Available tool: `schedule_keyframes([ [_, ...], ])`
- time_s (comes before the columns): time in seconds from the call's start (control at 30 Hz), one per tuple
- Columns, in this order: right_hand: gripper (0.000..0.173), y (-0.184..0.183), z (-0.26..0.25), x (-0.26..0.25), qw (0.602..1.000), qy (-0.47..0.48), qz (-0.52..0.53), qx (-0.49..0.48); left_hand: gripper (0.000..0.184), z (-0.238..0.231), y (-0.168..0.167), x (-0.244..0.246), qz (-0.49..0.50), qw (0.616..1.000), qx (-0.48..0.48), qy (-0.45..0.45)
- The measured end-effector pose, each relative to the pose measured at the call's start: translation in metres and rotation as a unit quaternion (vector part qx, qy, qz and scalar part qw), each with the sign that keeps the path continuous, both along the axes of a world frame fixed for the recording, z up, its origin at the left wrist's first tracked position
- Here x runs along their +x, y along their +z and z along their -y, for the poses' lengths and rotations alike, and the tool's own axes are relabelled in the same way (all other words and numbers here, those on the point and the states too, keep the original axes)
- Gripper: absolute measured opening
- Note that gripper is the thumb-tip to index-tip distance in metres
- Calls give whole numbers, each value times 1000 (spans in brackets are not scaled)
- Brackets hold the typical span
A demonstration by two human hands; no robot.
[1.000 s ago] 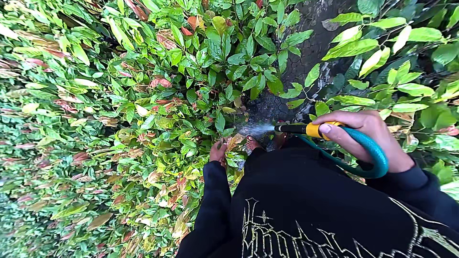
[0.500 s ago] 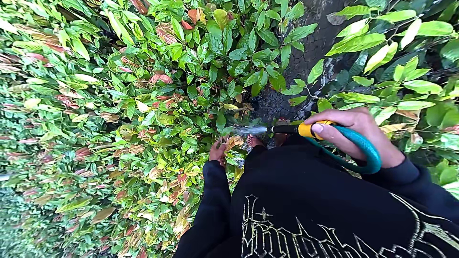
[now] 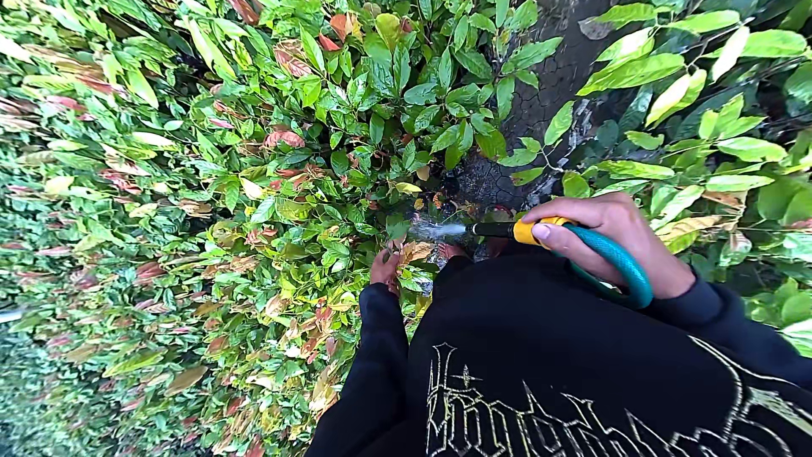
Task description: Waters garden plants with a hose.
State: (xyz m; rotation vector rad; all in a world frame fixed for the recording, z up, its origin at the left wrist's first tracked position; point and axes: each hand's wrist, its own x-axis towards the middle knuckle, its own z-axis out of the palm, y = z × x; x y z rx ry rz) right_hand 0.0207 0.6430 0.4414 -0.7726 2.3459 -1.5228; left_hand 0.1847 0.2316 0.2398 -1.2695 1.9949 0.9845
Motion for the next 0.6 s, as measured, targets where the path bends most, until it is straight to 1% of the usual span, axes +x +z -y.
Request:
schedule_keyframes([
  [0.07,31,-1,0,1,1000,-17,3,-7,51,-1,0,0,1,1000,2,5],
  [0.2,30,0,-1,-2,1000,-14,8,9,52,0,-1,0,0,1000,5,8],
  [0.3,31,-1,1,-1,999,-34,10,-4,52,1,-5,3,-16,1000,10,21],
  [0.43,30,-2,0,-3,1000,-23,4,-5,50,-1,-1,1,-13,1000,10,17],
  [0.6,32,-2,2,0,999,-35,7,-21,51,0,-2,1,-15,1000,12,12],
])
